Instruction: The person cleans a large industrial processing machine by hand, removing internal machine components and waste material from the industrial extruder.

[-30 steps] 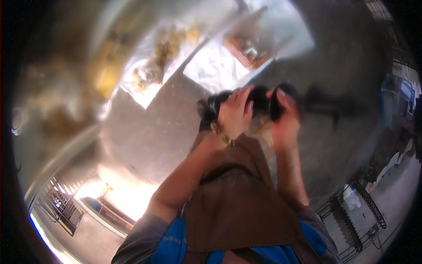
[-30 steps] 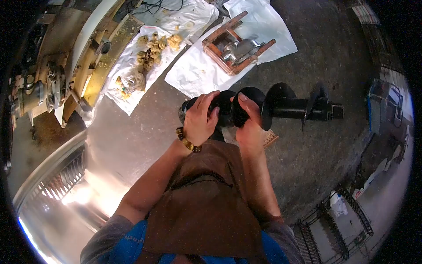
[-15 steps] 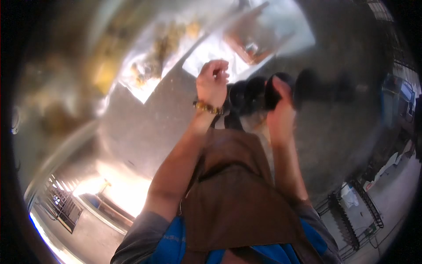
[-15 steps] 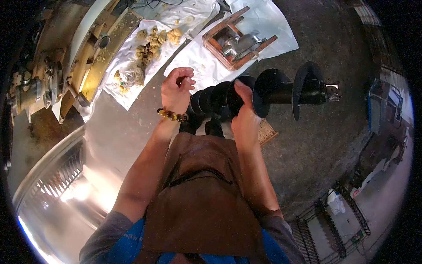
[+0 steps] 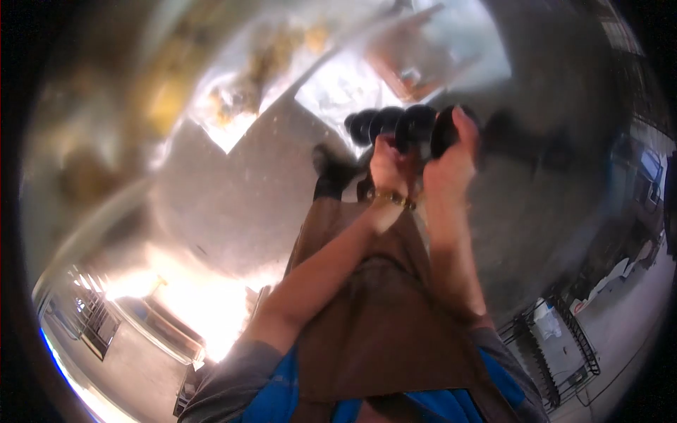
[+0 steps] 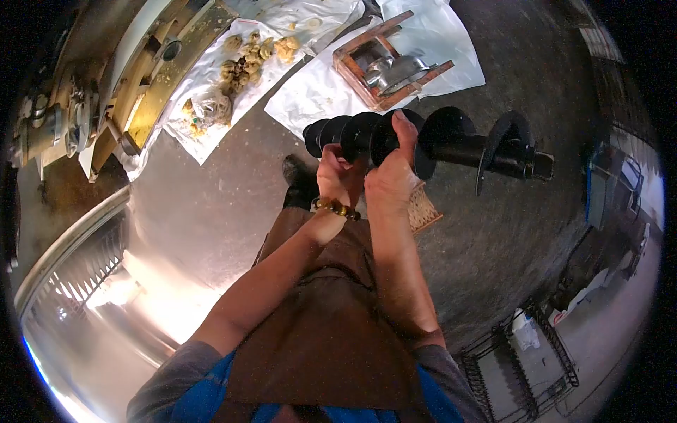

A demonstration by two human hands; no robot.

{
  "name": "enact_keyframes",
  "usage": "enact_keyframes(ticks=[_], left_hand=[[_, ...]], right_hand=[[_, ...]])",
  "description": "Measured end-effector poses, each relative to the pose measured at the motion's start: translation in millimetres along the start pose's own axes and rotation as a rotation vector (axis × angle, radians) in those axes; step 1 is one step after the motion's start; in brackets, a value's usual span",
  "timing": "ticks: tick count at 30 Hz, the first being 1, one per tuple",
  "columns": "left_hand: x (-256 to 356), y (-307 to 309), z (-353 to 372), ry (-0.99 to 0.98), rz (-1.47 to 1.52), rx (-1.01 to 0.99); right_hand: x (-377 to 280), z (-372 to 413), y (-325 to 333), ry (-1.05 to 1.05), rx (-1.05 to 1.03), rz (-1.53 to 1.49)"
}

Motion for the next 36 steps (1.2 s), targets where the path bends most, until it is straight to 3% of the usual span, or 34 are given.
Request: enact_keyframes(ticks=[3,5,14,16,20,21,23,27,31,33,36], left_hand=[[-5.7,-2.2,-5.7,-0.047,-0.034,0.073],[-3.4,1.1,-4.6,-0.053,-0.041,0.099],[-6.6,7.7,-1.2,-0.170,0.014,0.114],[8.3,21.2,0.6,-0.409,0.046,0.214],[22.1,43.4,-15.9,-0.406,0.087,0.225],[22.2,47.2,-21.5,-0.289,0.174,0.160],[12.5,51.2,-34.3,-0.130,0.280,0.084],[-13.2,48.3,-44.4,0.087,0.411,-0.030],[-43.0,46.8,-50.2,0.094,0.429,-0.028],[-58.6,54.9,-62.7,-0.163,0.205,0.085],[-71.6,60.4,-73.3,-0.192,0.190,0.046]], right_hand=[[-7.5,3.9,-11.1,0.192,-0.124,0.163],[-5.4,9.4,-17.9,-0.011,-0.040,0.003],[5.3,10.2,-11.6,-0.068,-0.009,-0.004],[7.5,4.4,-4.2,-0.012,-0.024,0.043],[11.2,-13.5,18.2,0.179,-0.137,0.216],[5.6,-13.2,14.6,0.179,-0.138,0.220],[4.6,-12.6,10.7,-0.092,0.027,-0.039],[1.2,-30.9,29.6,-0.102,0.069,-0.038],[-6.6,-37.1,36.0,-0.099,0.077,-0.071],[-9.4,-40.1,42.2,-0.102,0.123,-0.077],[-8.1,-53.4,62.1,-0.107,0.131,-0.067]])
Point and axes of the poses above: each hand's wrist, its own z-axis away from the middle knuckle, its own y-axis out of the back of the hand, x = y × z, the point moved 5 cm from there along -z, towards the middle knuckle, and after that the axes turned 3 degrees about -x, right-handed, at the moved point
